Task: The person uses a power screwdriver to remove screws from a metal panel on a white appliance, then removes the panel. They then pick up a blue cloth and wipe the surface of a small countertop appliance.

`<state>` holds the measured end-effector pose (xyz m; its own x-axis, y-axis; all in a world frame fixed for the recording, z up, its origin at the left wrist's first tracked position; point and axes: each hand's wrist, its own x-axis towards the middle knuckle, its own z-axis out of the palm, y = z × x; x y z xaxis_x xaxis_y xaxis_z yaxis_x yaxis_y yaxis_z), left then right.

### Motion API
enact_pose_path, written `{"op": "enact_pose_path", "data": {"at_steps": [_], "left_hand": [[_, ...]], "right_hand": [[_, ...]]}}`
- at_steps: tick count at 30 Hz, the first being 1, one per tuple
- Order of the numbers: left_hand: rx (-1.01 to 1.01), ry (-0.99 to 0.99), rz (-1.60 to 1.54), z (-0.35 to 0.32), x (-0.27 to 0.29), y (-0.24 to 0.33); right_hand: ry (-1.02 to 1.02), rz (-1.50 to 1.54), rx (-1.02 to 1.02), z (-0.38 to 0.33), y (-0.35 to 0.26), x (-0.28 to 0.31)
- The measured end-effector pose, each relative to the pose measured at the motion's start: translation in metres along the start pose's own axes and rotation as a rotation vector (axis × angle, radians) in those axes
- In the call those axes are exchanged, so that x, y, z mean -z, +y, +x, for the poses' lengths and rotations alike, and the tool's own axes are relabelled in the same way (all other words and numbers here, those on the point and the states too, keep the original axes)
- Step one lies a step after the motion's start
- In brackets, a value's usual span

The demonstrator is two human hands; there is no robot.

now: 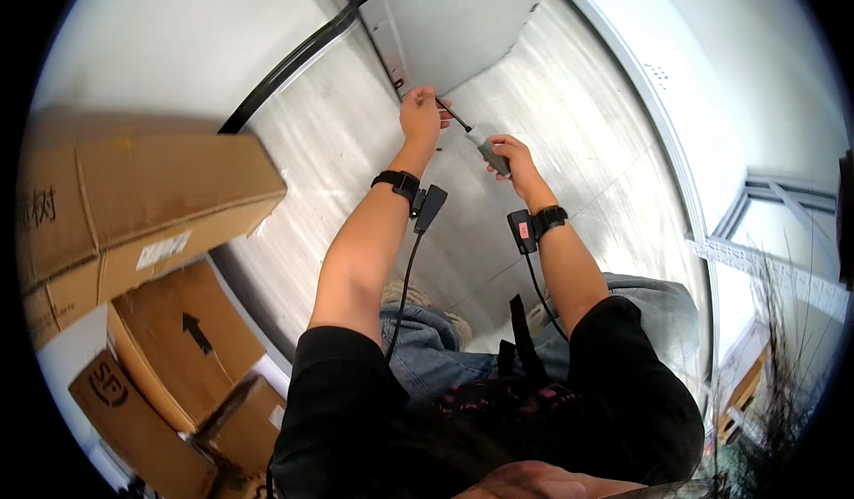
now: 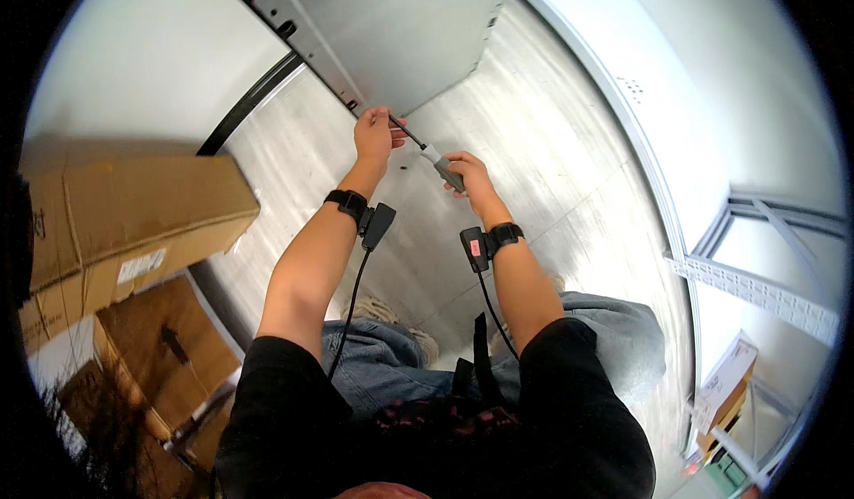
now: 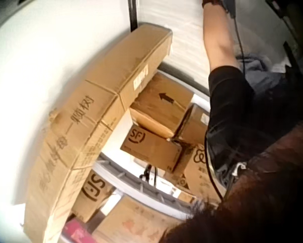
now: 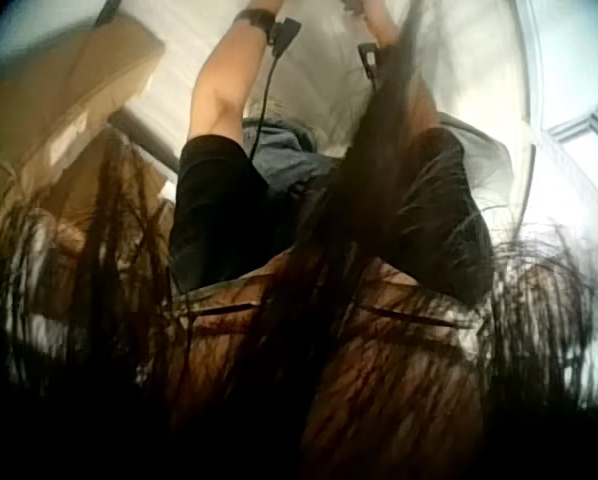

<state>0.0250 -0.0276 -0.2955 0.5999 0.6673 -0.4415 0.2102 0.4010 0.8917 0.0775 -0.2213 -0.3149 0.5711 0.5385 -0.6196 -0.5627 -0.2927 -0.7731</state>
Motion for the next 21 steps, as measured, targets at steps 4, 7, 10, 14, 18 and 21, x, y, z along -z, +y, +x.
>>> {"op": "enact_pose_path", "data": {"at_steps": [4, 7, 10, 14, 18, 21], "left_hand": [[-0.042, -0.096, 0.021, 0.002, -0.035, 0.018], [-0.032, -0.248, 0.066, 0.000, -0.068, 0.011], [0.056, -0.373, 0.115, -0.015, -0.114, -0.005], [0.198, -0.485, 0.108, -0.029, -0.166, -0.016], [0.159, -0.512, 0.153, -0.032, -0.227, -0.013], [0.127, -0.428, 0.156, -0.022, -0.271, -0.014]], "right_hand": [[0.077, 0.000, 0.082, -0.018, -0.021, 0.019], [0.137, 0.015, 0.092, -0.044, -0.028, 0.050], [0.252, 0.046, 0.092, -0.072, -0.021, 0.095], [0.339, 0.131, 0.136, -0.094, -0.010, 0.143], [0.371, 0.250, 0.175, -0.094, 0.001, 0.202], [0.390, 0.354, 0.184, -0.085, -0.009, 0.241]]}}
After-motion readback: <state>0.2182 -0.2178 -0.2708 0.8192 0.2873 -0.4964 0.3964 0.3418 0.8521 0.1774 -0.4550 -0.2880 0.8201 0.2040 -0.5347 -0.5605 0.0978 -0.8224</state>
